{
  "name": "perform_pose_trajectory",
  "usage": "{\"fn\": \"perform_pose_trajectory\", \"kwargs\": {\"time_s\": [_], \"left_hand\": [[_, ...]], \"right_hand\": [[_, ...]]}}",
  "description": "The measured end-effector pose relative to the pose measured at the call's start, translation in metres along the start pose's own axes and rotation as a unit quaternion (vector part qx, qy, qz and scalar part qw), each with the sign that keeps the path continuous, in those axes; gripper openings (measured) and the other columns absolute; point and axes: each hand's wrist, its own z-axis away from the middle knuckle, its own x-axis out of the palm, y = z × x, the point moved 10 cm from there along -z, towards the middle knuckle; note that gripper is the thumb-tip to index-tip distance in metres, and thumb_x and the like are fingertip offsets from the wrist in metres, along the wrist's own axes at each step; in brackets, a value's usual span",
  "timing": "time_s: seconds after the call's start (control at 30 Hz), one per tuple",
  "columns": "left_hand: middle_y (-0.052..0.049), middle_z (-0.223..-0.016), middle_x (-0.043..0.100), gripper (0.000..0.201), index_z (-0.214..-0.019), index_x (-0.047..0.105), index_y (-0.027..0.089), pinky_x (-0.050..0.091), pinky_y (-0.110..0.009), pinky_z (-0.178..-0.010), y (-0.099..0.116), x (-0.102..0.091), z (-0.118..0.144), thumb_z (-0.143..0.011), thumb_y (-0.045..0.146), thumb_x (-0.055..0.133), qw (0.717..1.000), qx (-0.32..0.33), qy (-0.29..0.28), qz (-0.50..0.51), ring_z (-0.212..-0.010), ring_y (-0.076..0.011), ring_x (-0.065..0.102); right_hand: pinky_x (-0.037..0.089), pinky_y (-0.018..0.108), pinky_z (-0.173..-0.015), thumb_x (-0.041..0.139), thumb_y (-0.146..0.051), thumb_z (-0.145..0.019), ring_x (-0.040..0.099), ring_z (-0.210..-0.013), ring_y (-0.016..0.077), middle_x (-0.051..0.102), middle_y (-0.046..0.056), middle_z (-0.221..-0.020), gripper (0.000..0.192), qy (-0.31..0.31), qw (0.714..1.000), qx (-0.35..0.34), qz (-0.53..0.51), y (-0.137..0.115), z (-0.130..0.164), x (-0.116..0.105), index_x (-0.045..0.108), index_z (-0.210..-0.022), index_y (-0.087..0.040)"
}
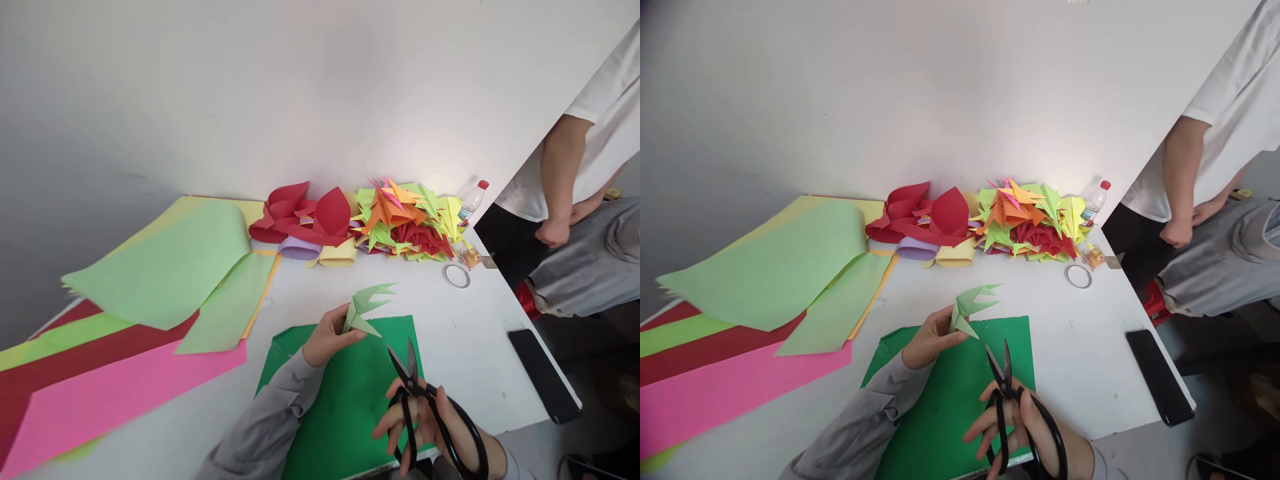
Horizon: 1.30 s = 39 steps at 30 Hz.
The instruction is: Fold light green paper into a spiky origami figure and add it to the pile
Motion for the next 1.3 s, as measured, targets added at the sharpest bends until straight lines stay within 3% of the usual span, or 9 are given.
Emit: {"fn": "perform_pose_trajectory", "kwargs": {"time_s": [0.17,0.27,0.4,0.8,0.93,1.0,1.1,1.2,1.3], "left_hand": [[-0.001,-0.073,0.055,0.052,-0.095,0.064,0.013,0.039,-0.026,-0.059,-0.007,0.003,0.0,-0.064,0.052,0.077,1.0,-0.01,-0.012,0.026,-0.065,-0.0136,0.046],[0.003,-0.064,0.048,0.058,-0.106,0.063,0.012,0.029,-0.021,-0.047,-0.016,0.008,0.001,-0.068,0.054,0.074,0.998,-0.038,-0.036,0.046,-0.052,-0.0081,0.036],[0.007,-0.057,0.038,0.061,-0.107,0.063,0.011,0.021,-0.021,-0.041,-0.023,0.014,0.003,-0.068,0.057,0.072,0.994,-0.07,-0.064,0.054,-0.045,-0.0053,0.027],[0.009,-0.053,0.035,0.06,-0.107,0.061,0.011,0.019,-0.021,-0.041,-0.026,0.016,0.003,-0.07,0.057,0.07,0.992,-0.086,-0.073,0.049,-0.042,-0.0045,0.025],[0.008,-0.055,0.039,0.06,-0.105,0.063,0.01,0.02,-0.021,-0.042,-0.023,0.018,0.004,-0.069,0.059,0.07,0.993,-0.089,-0.073,0.034,-0.044,-0.0051,0.025],[0.004,-0.059,0.046,0.058,-0.102,0.065,0.011,0.026,-0.022,-0.045,-0.019,0.017,0.003,-0.069,0.058,0.071,0.994,-0.078,-0.065,0.026,-0.048,-0.0076,0.033],[-0.004,-0.077,0.062,0.052,-0.098,0.068,0.012,0.043,-0.029,-0.065,-0.007,0.015,0.001,-0.067,0.054,0.074,0.997,-0.041,-0.054,0.023,-0.07,-0.0182,0.053],[-0.007,-0.085,0.066,0.053,-0.097,0.069,0.013,0.044,-0.036,-0.082,-0.002,0.014,-0.001,-0.064,0.052,0.077,0.998,-0.019,-0.057,0.018,-0.088,-0.0256,0.058],[-0.005,-0.078,0.066,0.051,-0.093,0.069,0.013,0.045,-0.033,-0.075,-0.005,0.01,-0.001,-0.063,0.054,0.077,0.998,-0.019,-0.051,0.026,-0.08,-0.0228,0.059]], "right_hand": [[0.054,0.032,-0.057,0.041,-0.085,-0.072,0.066,-0.076,0.0204,0.068,0.021,-0.103,0.081,-0.024,0.999,0.017,0.041,-0.006,-0.005,0.008,0.046,-0.114,-0.017],[0.054,0.03,-0.055,0.041,-0.083,-0.074,0.065,-0.074,0.0187,0.068,0.02,-0.102,0.077,-0.032,0.996,0.029,0.077,-0.012,-0.008,0.018,0.046,-0.114,-0.017],[0.054,0.028,-0.054,0.038,-0.082,-0.077,0.064,-0.07,0.0169,0.069,0.018,-0.098,0.075,0.01,0.994,0.011,0.104,-0.021,-0.015,0.02,0.046,-0.114,-0.017],[0.052,0.025,-0.05,0.034,-0.078,-0.082,0.062,-0.068,0.0158,0.069,0.014,-0.092,0.071,0.044,0.993,0.015,0.105,-0.024,-0.021,0.022,0.048,-0.113,-0.016],[0.053,0.026,-0.05,0.036,-0.077,-0.083,0.063,-0.067,0.016,0.069,0.014,-0.092,0.069,0.058,0.994,0.025,0.093,-0.02,-0.021,0.016,0.047,-0.115,-0.016],[0.053,0.027,-0.051,0.036,-0.076,-0.083,0.063,-0.067,0.0163,0.069,0.015,-0.092,0.069,0.061,0.994,0.026,0.085,-0.018,-0.021,0.014,0.047,-0.115,-0.016],[0.053,0.028,-0.051,0.037,-0.077,-0.083,0.063,-0.067,0.0171,0.069,0.015,-0.092,0.069,0.061,0.995,0.022,0.08,-0.017,-0.021,0.013,0.047,-0.114,-0.016],[0.054,0.029,-0.05,0.038,-0.077,-0.082,0.064,-0.067,0.0175,0.07,0.015,-0.091,0.069,0.054,0.996,0.026,0.072,-0.015,-0.02,0.014,0.047,-0.113,-0.016],[0.054,0.028,-0.049,0.038,-0.077,-0.082,0.064,-0.066,0.0169,0.07,0.015,-0.09,0.07,0.054,0.996,0.034,0.064,-0.012,-0.018,0.013,0.047,-0.113,-0.016]]}}
